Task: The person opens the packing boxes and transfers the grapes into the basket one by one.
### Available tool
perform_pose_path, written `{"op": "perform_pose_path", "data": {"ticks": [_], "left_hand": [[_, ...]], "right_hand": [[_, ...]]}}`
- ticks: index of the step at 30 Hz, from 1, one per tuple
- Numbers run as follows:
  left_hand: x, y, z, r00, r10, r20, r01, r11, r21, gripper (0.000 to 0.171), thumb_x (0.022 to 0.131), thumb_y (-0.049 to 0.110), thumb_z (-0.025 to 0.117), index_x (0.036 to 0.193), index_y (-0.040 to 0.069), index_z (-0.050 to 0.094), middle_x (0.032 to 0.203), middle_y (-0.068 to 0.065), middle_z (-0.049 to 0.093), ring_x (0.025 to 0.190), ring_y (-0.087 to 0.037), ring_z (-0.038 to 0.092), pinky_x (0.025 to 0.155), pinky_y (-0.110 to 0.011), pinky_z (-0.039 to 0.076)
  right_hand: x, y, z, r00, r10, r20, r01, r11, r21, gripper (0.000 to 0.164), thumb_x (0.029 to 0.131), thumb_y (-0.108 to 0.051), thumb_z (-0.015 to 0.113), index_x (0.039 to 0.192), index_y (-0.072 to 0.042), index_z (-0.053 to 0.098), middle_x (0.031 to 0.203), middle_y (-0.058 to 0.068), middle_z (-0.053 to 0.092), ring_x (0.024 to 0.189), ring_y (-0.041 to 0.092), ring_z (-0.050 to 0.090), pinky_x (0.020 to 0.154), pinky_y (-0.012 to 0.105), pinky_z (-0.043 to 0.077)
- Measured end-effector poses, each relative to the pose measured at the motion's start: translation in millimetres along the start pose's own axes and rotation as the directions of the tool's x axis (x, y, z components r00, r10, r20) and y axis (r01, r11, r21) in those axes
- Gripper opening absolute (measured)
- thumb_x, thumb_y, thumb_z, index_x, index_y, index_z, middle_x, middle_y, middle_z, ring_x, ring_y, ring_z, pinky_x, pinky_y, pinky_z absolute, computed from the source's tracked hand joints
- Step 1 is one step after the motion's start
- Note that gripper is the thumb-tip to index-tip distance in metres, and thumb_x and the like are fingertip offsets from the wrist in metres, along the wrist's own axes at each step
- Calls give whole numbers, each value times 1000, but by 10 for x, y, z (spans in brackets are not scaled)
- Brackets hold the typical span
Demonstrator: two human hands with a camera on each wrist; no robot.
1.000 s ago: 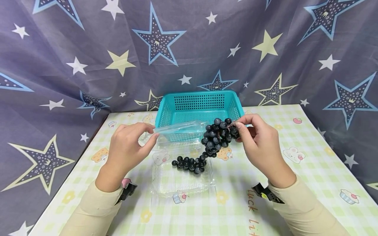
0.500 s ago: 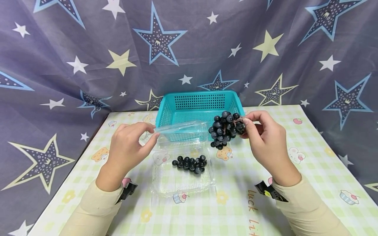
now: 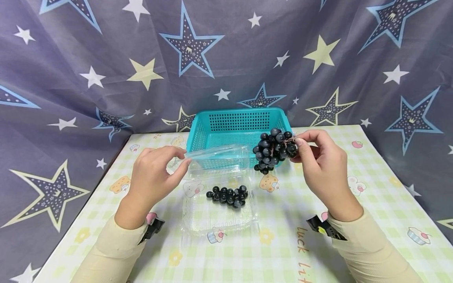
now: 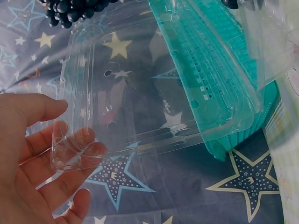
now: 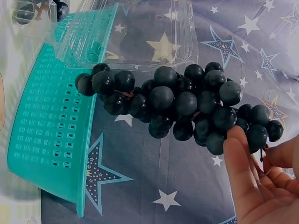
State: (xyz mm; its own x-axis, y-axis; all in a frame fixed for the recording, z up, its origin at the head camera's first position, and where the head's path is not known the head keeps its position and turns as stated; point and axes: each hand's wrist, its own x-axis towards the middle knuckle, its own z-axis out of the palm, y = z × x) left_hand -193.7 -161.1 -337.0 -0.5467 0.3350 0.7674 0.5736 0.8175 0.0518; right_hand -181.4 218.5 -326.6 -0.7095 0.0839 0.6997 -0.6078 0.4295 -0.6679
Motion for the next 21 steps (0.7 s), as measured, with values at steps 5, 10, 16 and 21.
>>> {"op": "perform_pose_path", "data": {"ticks": [5, 10, 16, 21], "left_hand": [[-2, -10, -22, 1000, -1, 2, 1, 1000, 5, 12, 92, 28, 72, 95, 16, 71, 93, 1, 78, 71, -19, 72, 72, -43, 48], [2, 0, -36, 1000, 3, 3, -3, 1000, 10, 13, 92, 29, 73, 95, 16, 71, 93, 1, 78, 70, -20, 72, 72, -43, 49], [5, -5, -38, 1000, 4, 2, -4, 1000, 8, 14, 92, 29, 73, 95, 16, 71, 93, 1, 78, 70, -20, 72, 72, -43, 48], [11, 1, -31, 1000, 3, 5, -3, 1000, 8, 13, 93, 29, 72, 95, 16, 72, 94, 1, 78, 71, -20, 73, 73, -43, 48]], "right_hand": [[11, -23, 26, 1000, 8, -7, -8, 1000, 20, 13, 100, 0, 62, 106, 11, 64, 100, 0, 71, 72, -1, 74, 64, 20, 59], [35, -23, 41, 1000, 10, -8, -10, 1000, 13, 13, 100, -1, 63, 106, 10, 65, 101, 0, 71, 73, -1, 74, 65, 20, 59], [121, 2, 59, 997, 71, -36, -72, 997, -28, 13, 101, -9, 64, 106, 3, 66, 98, -3, 72, 72, -1, 74, 65, 20, 59], [241, 18, 88, 993, 85, -80, -92, 992, -83, 14, 100, -11, 66, 106, 1, 67, 97, -6, 71, 70, -5, 72, 65, 16, 58]]}}
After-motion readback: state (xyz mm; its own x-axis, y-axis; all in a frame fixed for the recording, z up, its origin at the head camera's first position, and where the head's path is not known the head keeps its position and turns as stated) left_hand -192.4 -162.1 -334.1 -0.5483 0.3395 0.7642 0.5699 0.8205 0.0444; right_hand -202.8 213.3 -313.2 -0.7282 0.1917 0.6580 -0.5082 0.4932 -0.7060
